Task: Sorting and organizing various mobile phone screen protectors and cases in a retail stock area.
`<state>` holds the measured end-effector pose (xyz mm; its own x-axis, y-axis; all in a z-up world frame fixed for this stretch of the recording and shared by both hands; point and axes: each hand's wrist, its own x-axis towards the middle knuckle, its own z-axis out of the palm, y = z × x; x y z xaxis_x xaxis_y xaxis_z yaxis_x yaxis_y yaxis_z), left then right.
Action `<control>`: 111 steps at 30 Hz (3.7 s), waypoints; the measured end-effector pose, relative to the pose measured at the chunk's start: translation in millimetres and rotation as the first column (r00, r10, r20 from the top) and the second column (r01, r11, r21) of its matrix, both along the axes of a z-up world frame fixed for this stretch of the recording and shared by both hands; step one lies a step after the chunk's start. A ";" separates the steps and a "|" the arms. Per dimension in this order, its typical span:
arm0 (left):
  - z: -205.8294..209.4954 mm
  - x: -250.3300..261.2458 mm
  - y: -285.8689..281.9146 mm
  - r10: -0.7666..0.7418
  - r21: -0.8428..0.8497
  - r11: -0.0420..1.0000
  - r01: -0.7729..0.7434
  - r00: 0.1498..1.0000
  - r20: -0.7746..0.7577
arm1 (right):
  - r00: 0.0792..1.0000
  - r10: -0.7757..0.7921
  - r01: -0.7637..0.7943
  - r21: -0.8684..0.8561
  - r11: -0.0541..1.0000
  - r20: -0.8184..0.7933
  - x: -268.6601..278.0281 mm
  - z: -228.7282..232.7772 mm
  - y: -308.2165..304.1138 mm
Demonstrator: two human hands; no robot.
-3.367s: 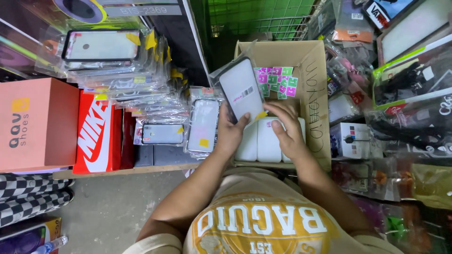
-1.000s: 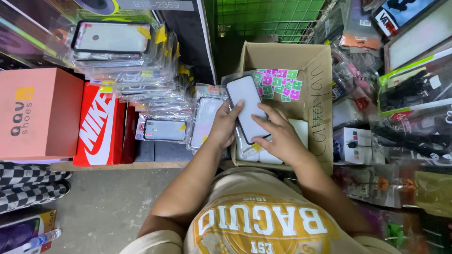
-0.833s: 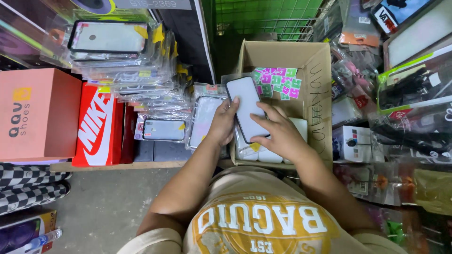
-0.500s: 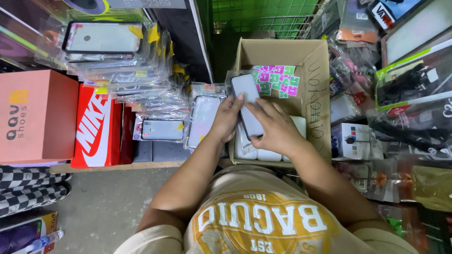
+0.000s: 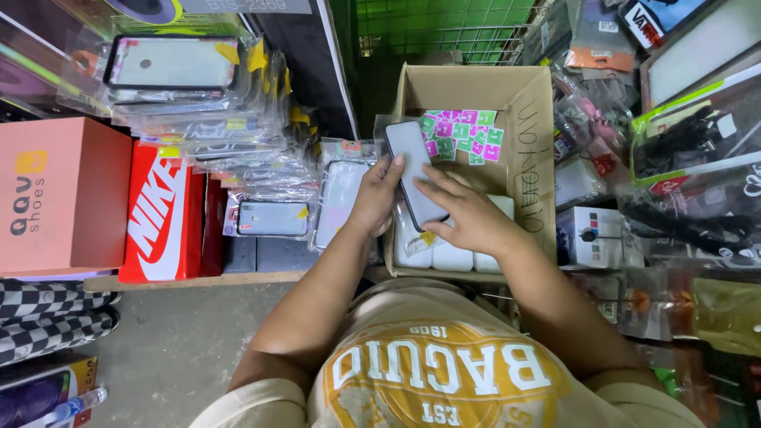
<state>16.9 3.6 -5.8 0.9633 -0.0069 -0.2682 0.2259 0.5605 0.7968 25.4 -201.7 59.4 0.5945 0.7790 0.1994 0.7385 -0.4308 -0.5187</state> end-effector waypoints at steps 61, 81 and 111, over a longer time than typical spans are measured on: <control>-28.2 -4.0 -27.8 -0.153 -0.258 0.957 0.134 0.987 -0.054 | 0.728 -0.580 0.660 0.143 0.738 -0.366 -19.0 -63.2 -29.5; 9.5 -38.4 13.1 0.277 -0.076 0.960 -0.271 0.956 0.099 | 0.592 -0.078 0.525 0.310 0.793 -0.802 -21.1 -65.8 30.2; -179.2 -117.0 289.5 0.450 -0.088 0.808 -0.583 0.706 -0.546 | 0.983 0.002 0.105 -0.574 0.812 0.183 -80.7 -139.9 358.0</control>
